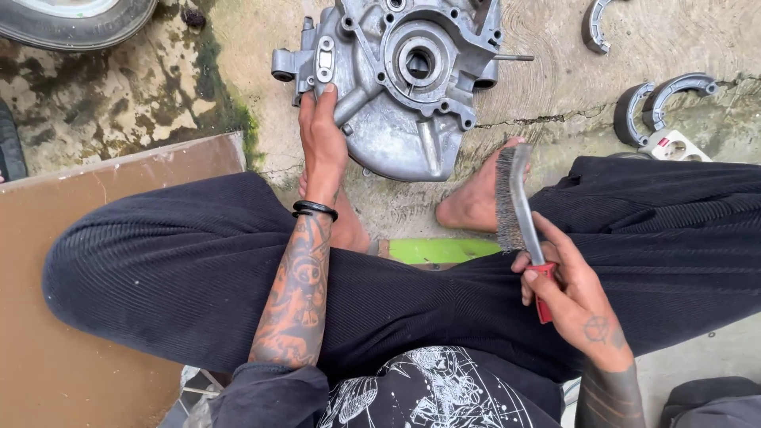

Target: The person sits on the ground and uses a wire brush to clean the interior and exterior surfaces of a disassembled scooter engine casing. They scrub various sections of the metal housing, including the central bore and surrounding cavities, while occasionally repositioning the part.

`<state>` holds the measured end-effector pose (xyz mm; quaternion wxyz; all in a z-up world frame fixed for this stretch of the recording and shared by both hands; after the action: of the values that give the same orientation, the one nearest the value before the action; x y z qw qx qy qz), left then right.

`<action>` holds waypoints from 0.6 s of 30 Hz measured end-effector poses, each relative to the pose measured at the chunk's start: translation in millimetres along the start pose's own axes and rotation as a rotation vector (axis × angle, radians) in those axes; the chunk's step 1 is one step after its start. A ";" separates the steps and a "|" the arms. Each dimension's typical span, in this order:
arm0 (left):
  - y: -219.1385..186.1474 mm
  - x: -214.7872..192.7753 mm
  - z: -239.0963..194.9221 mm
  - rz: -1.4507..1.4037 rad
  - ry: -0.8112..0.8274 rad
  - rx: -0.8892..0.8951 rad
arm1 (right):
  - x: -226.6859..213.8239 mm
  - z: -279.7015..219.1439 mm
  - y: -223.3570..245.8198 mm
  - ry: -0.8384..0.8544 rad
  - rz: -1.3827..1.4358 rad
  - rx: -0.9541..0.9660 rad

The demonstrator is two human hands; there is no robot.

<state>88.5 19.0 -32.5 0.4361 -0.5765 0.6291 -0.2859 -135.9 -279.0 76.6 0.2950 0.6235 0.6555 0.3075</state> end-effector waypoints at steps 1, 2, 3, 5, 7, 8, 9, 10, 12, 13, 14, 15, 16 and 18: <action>0.5 0.6 -0.3 0.004 0.004 0.000 | 1.3 0.6 -0.3 -0.003 0.004 0.001; 0.1 0.7 -0.7 -0.013 0.006 0.008 | 3.1 0.9 -0.9 -0.001 0.020 0.008; -1.3 1.1 -0.3 -0.032 0.008 0.020 | 4.5 2.0 -0.5 0.000 0.034 0.012; -1.1 1.8 -0.8 -0.033 0.011 0.018 | 5.5 -0.5 -0.7 -0.002 0.048 0.050; -0.8 1.5 -0.8 -0.035 0.010 0.018 | 7.7 -1.7 0.8 0.002 0.061 0.088; 0.1 1.7 -0.5 -0.025 0.007 0.009 | 8.8 -2.0 0.9 0.002 0.070 0.123; 1.1 0.8 -0.4 -0.016 0.002 0.001 | 10.2 -2.1 1.2 0.005 0.077 0.158; 1.4 0.2 -0.2 -0.016 -0.002 0.004 | 16.4 3.3 12.9 0.009 0.076 0.155; 2.0 0.5 0.2 -0.017 -0.007 0.003 | 20.2 11.6 32.1 -0.059 -0.164 0.222; -16.3 3.3 -7.5 -0.018 -0.010 0.010 | 24.5 21.9 41.0 -0.059 -0.165 0.215; -29.3 6.4 -15.7 -0.004 -0.013 -0.051 | 30.6 33.4 57.2 -0.033 -0.313 0.126; -41.3 9.9 -25.4 0.011 -0.015 -0.114 | 37.4 43.0 72.6 -0.008 -0.462 0.038; -41.8 8.1 -25.4 0.009 -0.017 -0.110 | 38.3 51.9 81.5 -0.008 -0.462 0.034; -42.1 7.4 -24.4 -0.008 -0.012 -0.113 | 42.0 69.1 99.3 0.023 -0.634 0.031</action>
<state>87.4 1.1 13.3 0.4055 -0.6046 0.6390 -0.2482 -21.5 -231.3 109.1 0.3592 0.3889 0.8251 0.1973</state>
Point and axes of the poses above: each hand's wrist, its own z-axis towards the middle knuckle, its own x-axis out of the palm, y = z × x, the point moved 8 cm from there along z, towards the middle knuckle, and after that the axes turned 3 degrees about y, right-handed, at the moved point
